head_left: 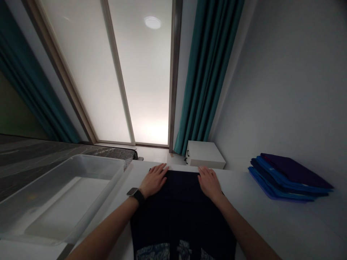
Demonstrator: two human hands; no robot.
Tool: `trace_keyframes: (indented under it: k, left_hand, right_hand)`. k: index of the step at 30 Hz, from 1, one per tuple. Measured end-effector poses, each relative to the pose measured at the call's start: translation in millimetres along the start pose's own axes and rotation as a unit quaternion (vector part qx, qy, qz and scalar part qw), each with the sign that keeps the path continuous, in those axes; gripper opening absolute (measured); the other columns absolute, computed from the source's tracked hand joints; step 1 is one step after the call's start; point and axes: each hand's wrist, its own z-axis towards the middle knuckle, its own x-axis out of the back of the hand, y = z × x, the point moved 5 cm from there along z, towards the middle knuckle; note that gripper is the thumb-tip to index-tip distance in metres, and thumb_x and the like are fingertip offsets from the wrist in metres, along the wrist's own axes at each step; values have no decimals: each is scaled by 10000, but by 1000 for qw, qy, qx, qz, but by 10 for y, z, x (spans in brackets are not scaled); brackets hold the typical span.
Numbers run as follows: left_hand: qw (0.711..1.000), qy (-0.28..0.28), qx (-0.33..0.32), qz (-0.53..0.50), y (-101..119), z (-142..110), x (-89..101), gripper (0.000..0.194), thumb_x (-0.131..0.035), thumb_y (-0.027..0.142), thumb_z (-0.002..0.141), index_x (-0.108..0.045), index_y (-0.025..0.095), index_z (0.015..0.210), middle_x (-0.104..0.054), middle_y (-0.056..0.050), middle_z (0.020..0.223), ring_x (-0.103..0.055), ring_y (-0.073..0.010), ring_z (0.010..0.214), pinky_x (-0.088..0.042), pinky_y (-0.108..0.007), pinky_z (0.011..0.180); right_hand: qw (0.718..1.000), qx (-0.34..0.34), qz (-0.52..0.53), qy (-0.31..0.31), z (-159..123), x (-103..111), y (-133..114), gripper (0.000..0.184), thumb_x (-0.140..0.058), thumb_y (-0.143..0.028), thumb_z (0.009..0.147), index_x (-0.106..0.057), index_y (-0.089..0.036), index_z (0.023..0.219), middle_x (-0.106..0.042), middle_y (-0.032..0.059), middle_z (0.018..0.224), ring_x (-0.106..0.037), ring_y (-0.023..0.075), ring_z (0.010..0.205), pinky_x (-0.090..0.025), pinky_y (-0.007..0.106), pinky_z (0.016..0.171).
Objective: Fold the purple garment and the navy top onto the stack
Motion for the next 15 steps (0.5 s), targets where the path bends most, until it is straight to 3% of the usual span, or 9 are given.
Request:
trace_keyframes:
  k: [2, 5, 9, 15]
  left_hand:
    - [997, -22, -68, -1, 300, 36, -114, 526, -390, 349, 978, -311, 225, 1484, -308, -55, 1565, -264, -208, 1437, -183, -392, 1179]
    - [996, -44, -71, -7, 563, 86, -299, 549, -358, 396, 987, -294, 197, 1495, -307, -67, 1564, -258, -202, 1444, -196, -388, 1180]
    - [998, -53, -39, -16, 592, 103, -441, 554, -322, 452, 992, -329, 203, 1487, -349, -69, 1543, -274, -214, 1440, -201, -422, 1181]
    - [998, -54, -35, -19, 496, 67, -417, 563, -313, 492, 992, -330, 233, 1491, -338, -52, 1548, -267, -217, 1443, -190, -433, 1185]
  right_hand:
    - [997, 68, 16, -17, -37, -53, -273, 510, -282, -277, 972, -394, -136, 1450, -382, 96, 1525, -268, 228, 1424, -135, 426, 1172]
    - [991, 110, 47, -66, -97, -166, -556, 552, -247, -305, 976, -323, -121, 1490, -300, 82, 1565, -215, 209, 1452, -114, 422, 1186]
    - [987, 97, 59, -110, -135, -243, -633, 589, -217, -382, 983, -282, -124, 1508, -227, 78, 1584, -165, 206, 1468, -93, 441, 1191]
    - [989, 69, 59, -120, -132, -246, -570, 615, -213, -427, 980, -261, -129, 1516, -191, 80, 1588, -140, 204, 1473, -80, 446, 1192]
